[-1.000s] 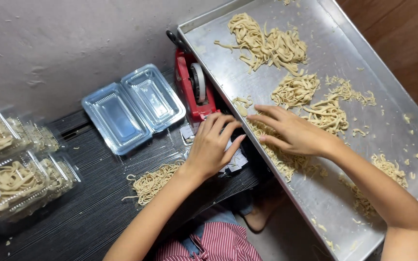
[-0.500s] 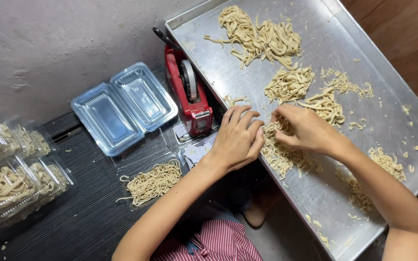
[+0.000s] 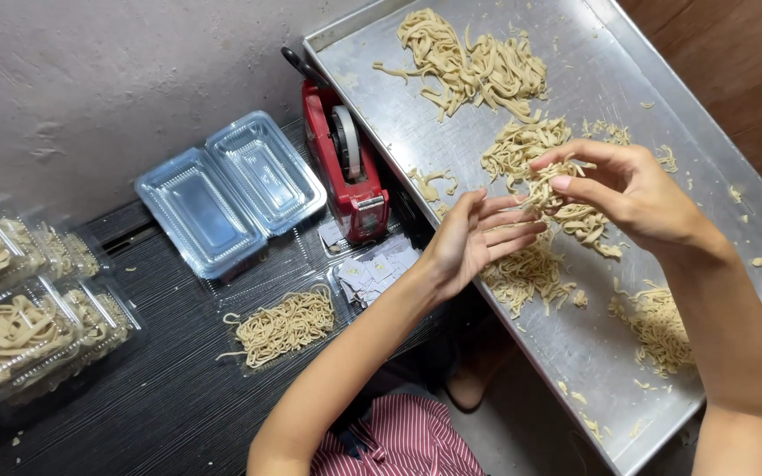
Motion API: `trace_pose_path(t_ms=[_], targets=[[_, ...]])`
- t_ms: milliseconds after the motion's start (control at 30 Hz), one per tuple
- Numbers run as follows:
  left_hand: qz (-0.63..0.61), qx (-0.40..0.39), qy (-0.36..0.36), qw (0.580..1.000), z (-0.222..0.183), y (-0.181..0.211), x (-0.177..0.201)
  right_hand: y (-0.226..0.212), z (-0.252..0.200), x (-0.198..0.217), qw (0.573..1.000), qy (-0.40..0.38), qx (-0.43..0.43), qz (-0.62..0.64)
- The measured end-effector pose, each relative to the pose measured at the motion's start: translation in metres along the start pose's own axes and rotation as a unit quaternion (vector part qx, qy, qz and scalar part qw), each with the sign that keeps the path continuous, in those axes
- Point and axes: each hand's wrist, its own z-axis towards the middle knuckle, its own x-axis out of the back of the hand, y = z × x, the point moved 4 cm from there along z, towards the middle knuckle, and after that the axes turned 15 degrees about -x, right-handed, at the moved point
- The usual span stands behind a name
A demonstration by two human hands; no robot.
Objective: The person places small white labels on clear plastic containers filled with noodles, then stacks the labeled containers. The person then takes handfuls of loose noodles from a metal tray and arranges them into an empty plastic container.
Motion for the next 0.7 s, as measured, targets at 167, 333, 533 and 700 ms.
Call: trace_pose_path(t_ms=[167,333,533,700], targets=[[-0.205,-0.008,0.002,0.979,-0.020,0.010,0.005,-0.035,-0.008,-0.028,0.993,-0.069,0.090,-0.014],[-0.082,-0.101,0.008,0.991,-0.084,0.072,0.016,-0.075,-0.009,-0.104,0.945,-0.181,0.220,-0.163],[0.118,-0.190,0.106,0.969,-0.154,0.110,0.095,-0.096,0.009,-0.212,0.901,-0.282,0.213,-0.253],[0.296,-0.206,0.191,0.913,-0.194,0.114,0.143,-0.065,0.041,-0.309,0.777,-0.317,0.228,-0.493]])
